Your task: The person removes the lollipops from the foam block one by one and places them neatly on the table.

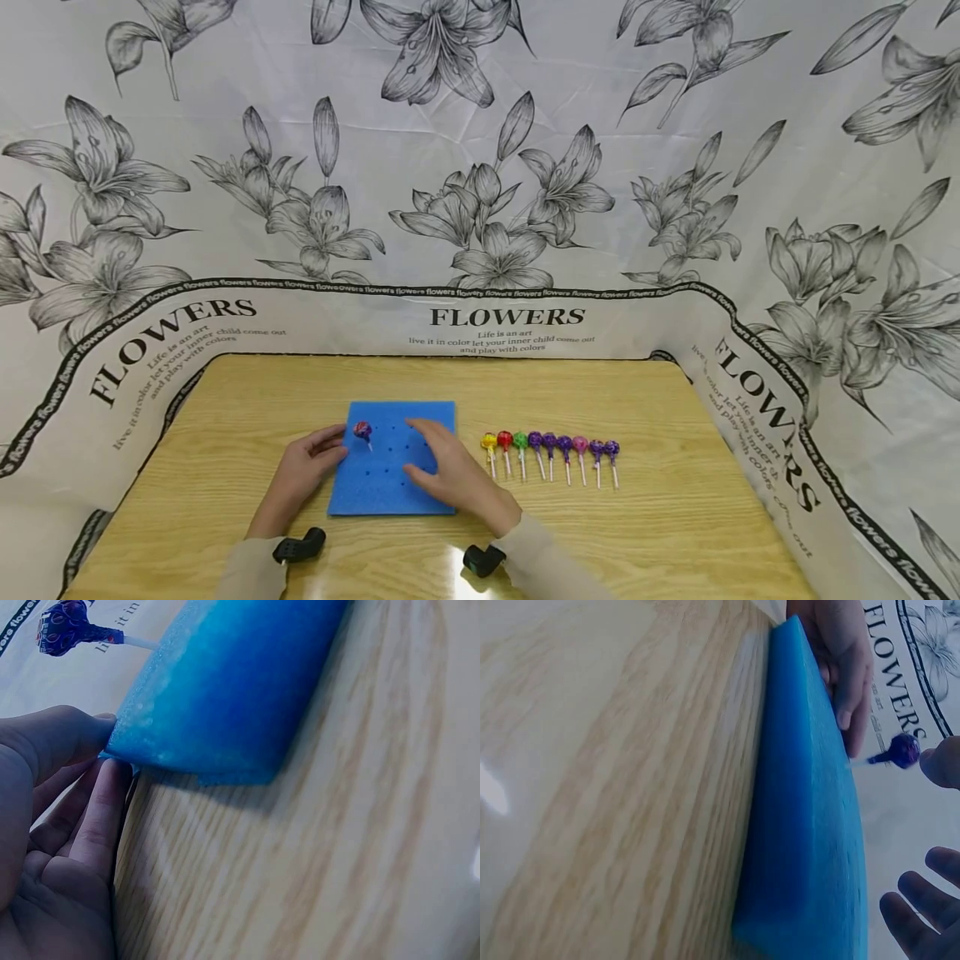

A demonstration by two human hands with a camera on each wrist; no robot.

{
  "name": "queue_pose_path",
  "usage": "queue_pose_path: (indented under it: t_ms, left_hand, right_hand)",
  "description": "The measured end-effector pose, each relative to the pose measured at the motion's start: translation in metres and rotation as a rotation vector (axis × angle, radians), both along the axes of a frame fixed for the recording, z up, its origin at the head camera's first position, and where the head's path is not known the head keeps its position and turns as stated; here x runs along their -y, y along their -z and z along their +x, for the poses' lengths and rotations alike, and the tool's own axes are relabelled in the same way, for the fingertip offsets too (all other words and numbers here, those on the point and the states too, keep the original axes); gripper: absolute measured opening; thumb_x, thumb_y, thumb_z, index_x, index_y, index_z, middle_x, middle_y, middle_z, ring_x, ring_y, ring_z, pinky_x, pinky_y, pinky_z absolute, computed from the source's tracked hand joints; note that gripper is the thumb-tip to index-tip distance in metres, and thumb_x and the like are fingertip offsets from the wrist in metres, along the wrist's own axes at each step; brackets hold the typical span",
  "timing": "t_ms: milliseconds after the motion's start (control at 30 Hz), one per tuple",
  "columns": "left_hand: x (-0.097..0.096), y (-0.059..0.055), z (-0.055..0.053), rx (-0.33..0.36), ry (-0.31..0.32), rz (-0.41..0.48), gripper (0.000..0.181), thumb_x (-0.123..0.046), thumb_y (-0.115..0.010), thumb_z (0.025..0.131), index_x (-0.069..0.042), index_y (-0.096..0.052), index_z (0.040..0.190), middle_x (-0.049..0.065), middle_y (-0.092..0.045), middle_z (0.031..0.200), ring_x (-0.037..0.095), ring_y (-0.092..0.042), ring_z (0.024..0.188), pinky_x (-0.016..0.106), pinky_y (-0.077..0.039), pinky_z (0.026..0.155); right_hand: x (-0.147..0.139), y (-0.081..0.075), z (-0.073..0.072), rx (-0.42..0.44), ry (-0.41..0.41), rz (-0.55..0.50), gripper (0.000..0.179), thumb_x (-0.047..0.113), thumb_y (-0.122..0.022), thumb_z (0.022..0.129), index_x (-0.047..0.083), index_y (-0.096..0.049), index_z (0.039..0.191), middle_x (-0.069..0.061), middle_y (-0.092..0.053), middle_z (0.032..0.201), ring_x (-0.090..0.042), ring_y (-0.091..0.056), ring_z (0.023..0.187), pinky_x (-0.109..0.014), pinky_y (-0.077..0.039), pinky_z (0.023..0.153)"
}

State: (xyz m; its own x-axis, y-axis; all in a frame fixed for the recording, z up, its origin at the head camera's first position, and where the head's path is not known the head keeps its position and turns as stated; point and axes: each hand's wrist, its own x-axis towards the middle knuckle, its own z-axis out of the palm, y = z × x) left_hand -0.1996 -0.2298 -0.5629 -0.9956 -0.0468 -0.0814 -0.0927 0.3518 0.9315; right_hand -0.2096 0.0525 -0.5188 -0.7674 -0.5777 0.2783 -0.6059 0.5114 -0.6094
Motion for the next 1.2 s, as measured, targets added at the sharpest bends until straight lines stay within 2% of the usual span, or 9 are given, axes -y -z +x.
queue_pose_path:
  t_ms: [133, 400, 667, 967, 1200]
  left_hand:
    - [0.000, -0.001, 0.001, -0.002, 0.002, -0.003, 0.048, -0.018, -0.068, 0.101, -0.006, -0.058, 0.146, 0.017, -0.065, 0.138, 0.026, -0.064, 0.124, 0.013, -0.051, 0.088]
    - [0.000, 0.001, 0.000, -0.009, -0.005, 0.014, 0.048, -0.019, -0.069, 0.100, -0.006, -0.058, 0.146, 0.017, -0.065, 0.138, 0.024, -0.064, 0.122, 0.013, -0.050, 0.088]
    - [0.000, 0.002, 0.000, -0.009, -0.004, 0.022, 0.049, -0.019, -0.070, 0.100, -0.006, -0.058, 0.146, 0.017, -0.065, 0.138, 0.023, -0.065, 0.122, 0.013, -0.050, 0.088]
    - [0.001, 0.003, -0.001, -0.005, 0.001, 0.018, 0.049, -0.017, -0.069, 0.101, -0.006, -0.057, 0.147, 0.017, -0.064, 0.139, 0.023, -0.064, 0.122, 0.012, -0.051, 0.088]
    - [0.001, 0.004, -0.001, -0.005, -0.003, 0.011, 0.049, -0.017, -0.069, 0.101, -0.006, -0.057, 0.146, 0.017, -0.064, 0.140, 0.025, -0.064, 0.124, 0.016, -0.052, 0.091]
  right_hand:
    - [0.014, 0.001, -0.001, -0.019, -0.005, 0.039, 0.068, 0.027, -0.071, 0.099, 0.010, -0.041, 0.157, -0.010, -0.048, 0.157, -0.026, -0.047, 0.144, -0.042, -0.043, 0.116]
    - [0.034, 0.001, -0.009, -0.007, -0.006, 0.041, 0.068, 0.026, -0.071, 0.099, 0.011, -0.041, 0.157, -0.009, -0.048, 0.157, -0.024, -0.048, 0.144, -0.040, -0.043, 0.116]
    - [0.043, -0.002, -0.012, 0.028, -0.003, 0.055, 0.070, 0.027, -0.069, 0.100, 0.014, -0.036, 0.161, -0.008, -0.046, 0.159, -0.025, -0.047, 0.145, -0.042, -0.042, 0.117]
    - [0.048, 0.003, -0.014, 0.045, -0.002, 0.061, 0.071, 0.026, -0.070, 0.099, 0.014, -0.036, 0.161, -0.007, -0.047, 0.158, -0.024, -0.047, 0.145, -0.041, -0.042, 0.117]
    - [0.051, 0.006, -0.015, 0.050, -0.007, 0.041, 0.069, 0.024, -0.070, 0.099, 0.012, -0.039, 0.159, -0.010, -0.057, 0.148, -0.023, -0.060, 0.131, -0.036, -0.050, 0.108]
